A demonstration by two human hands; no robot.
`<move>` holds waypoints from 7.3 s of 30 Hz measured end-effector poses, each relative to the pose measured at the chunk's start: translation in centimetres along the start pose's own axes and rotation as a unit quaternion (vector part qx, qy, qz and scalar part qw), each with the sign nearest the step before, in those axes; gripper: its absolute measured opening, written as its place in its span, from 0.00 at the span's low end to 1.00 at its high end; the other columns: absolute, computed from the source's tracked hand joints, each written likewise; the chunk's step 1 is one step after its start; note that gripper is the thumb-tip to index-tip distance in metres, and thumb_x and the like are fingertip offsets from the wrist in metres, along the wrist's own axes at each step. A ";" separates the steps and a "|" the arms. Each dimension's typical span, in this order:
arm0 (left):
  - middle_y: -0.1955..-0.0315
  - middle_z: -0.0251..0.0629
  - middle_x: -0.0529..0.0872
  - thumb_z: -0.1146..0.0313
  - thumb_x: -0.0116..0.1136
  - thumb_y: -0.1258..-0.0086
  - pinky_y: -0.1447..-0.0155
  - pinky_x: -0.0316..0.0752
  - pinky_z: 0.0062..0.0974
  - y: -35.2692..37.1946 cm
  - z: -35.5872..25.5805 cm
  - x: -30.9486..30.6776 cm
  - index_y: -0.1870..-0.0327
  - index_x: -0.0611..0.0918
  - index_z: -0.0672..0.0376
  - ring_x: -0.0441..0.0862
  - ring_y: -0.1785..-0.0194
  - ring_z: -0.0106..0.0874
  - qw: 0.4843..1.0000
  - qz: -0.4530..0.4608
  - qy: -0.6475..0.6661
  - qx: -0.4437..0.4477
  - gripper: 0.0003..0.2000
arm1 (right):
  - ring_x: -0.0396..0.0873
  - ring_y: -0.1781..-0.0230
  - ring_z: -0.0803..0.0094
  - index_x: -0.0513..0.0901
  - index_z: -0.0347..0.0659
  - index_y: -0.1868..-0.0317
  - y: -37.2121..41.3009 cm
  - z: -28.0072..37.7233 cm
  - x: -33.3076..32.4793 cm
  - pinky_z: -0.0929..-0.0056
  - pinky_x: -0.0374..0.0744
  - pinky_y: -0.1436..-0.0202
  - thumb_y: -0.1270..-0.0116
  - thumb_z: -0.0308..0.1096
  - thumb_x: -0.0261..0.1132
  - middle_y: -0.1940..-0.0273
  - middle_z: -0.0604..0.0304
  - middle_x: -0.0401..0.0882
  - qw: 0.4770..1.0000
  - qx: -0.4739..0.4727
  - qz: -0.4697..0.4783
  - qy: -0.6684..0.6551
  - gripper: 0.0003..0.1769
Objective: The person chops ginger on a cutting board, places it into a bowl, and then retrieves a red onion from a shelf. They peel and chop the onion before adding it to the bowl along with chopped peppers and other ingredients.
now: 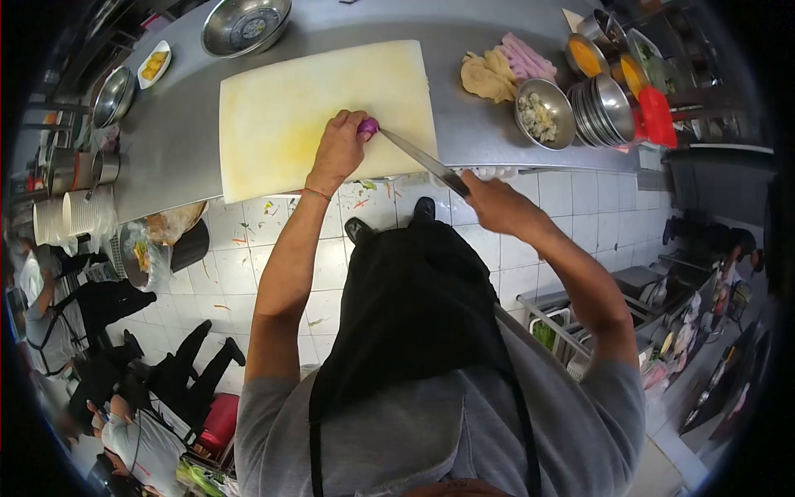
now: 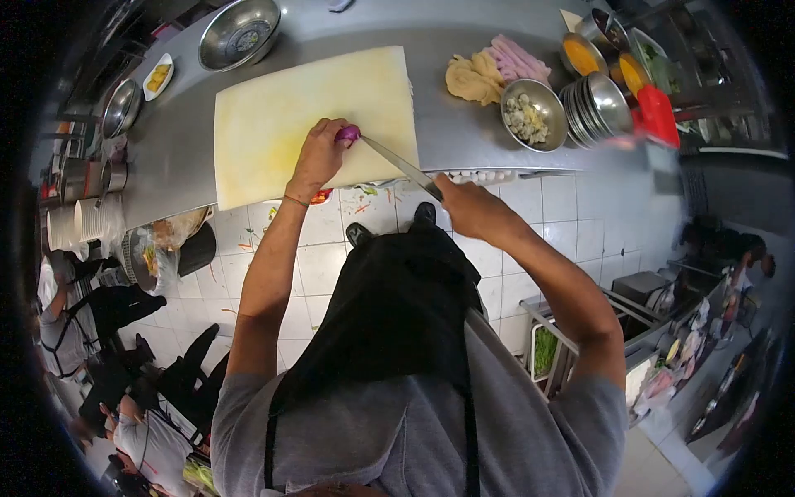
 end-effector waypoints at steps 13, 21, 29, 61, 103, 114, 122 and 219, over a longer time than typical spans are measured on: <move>0.56 0.51 0.84 0.75 0.64 0.36 0.46 0.77 0.45 0.5 -0.2 -0.2 0.48 0.81 0.62 0.80 0.53 0.53 1.000 -0.024 -0.002 -0.007 0.15 | 0.83 0.57 0.37 0.66 0.36 0.38 -1.4 3.9 -0.9 0.42 0.80 0.50 0.29 0.28 0.54 0.60 0.35 0.82 0.995 0.016 -0.077 0.065 0.20; 0.57 0.50 0.84 0.76 0.64 0.35 0.47 0.77 0.45 0.9 -0.1 -0.4 0.49 0.81 0.62 0.80 0.53 0.52 0.999 -0.049 0.004 -0.014 0.13 | 0.82 0.58 0.33 0.66 0.40 0.38 2.9 0.9 0.7 0.37 0.77 0.54 0.28 0.30 0.56 0.64 0.33 0.82 0.997 0.062 -0.002 0.038 0.19; 0.58 0.48 0.84 0.76 0.64 0.36 0.47 0.76 0.44 1.5 -0.1 -0.4 0.51 0.80 0.62 0.80 0.54 0.51 0.995 -0.094 -0.001 0.014 0.12 | 0.83 0.55 0.36 0.66 0.39 0.34 -1.1 3.7 -0.4 0.40 0.79 0.49 0.30 0.27 0.53 0.58 0.37 0.83 0.994 0.031 -0.082 0.062 0.24; 0.57 0.48 0.84 0.73 0.65 0.34 0.45 0.76 0.43 2.7 1.3 -0.7 0.53 0.81 0.63 0.80 0.50 0.50 0.993 -0.096 0.062 -0.036 0.11 | 0.81 0.62 0.32 0.67 0.42 0.40 4.5 3.6 1.1 0.34 0.75 0.55 0.26 0.32 0.56 0.65 0.36 0.83 0.990 0.082 -0.083 0.073 0.17; 0.62 0.45 0.84 0.76 0.66 0.37 0.47 0.74 0.41 3.2 1.7 -0.5 0.59 0.81 0.64 0.78 0.54 0.47 0.985 -0.164 0.027 0.041 0.08 | 0.85 0.60 0.41 0.67 0.40 0.40 -1.6 7.9 1.1 0.43 0.81 0.55 0.31 0.26 0.54 0.63 0.38 0.84 0.980 -0.009 -0.146 0.134 0.19; 0.62 0.45 0.82 0.76 0.64 0.36 0.49 0.74 0.41 2.8 1.8 -0.3 0.60 0.80 0.65 0.77 0.55 0.47 0.989 -0.137 -0.001 0.058 0.07 | 0.86 0.62 0.43 0.67 0.39 0.45 -2.7 9.3 3.7 0.47 0.84 0.60 0.30 0.26 0.54 0.67 0.41 0.85 0.978 0.028 -0.165 0.123 0.14; 0.55 0.47 0.84 0.81 0.59 0.38 0.42 0.74 0.39 2.1 1.1 -1.2 0.51 0.82 0.66 0.78 0.52 0.47 0.994 -0.100 -0.012 0.052 0.13 | 0.83 0.63 0.34 0.67 0.40 0.40 4.7 2.6 5.7 0.38 0.79 0.60 0.30 0.29 0.56 0.67 0.35 0.83 0.990 0.089 -0.094 0.048 0.19; 0.63 0.48 0.81 0.77 0.66 0.36 0.49 0.74 0.43 3.0 -0.7 0.3 0.62 0.78 0.67 0.78 0.54 0.49 0.996 -0.077 0.049 0.001 0.08 | 0.86 0.62 0.41 0.69 0.34 0.41 -3.2 5.8 -0.3 0.46 0.83 0.57 0.33 0.24 0.54 0.65 0.38 0.84 0.984 -0.049 -0.107 0.135 0.20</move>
Point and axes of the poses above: each hand's wrist, its own y-axis away from the middle knuckle, its own x-axis out of the palm, z = x × y, the point moved 8 cm from there along -y, towards the middle knuckle
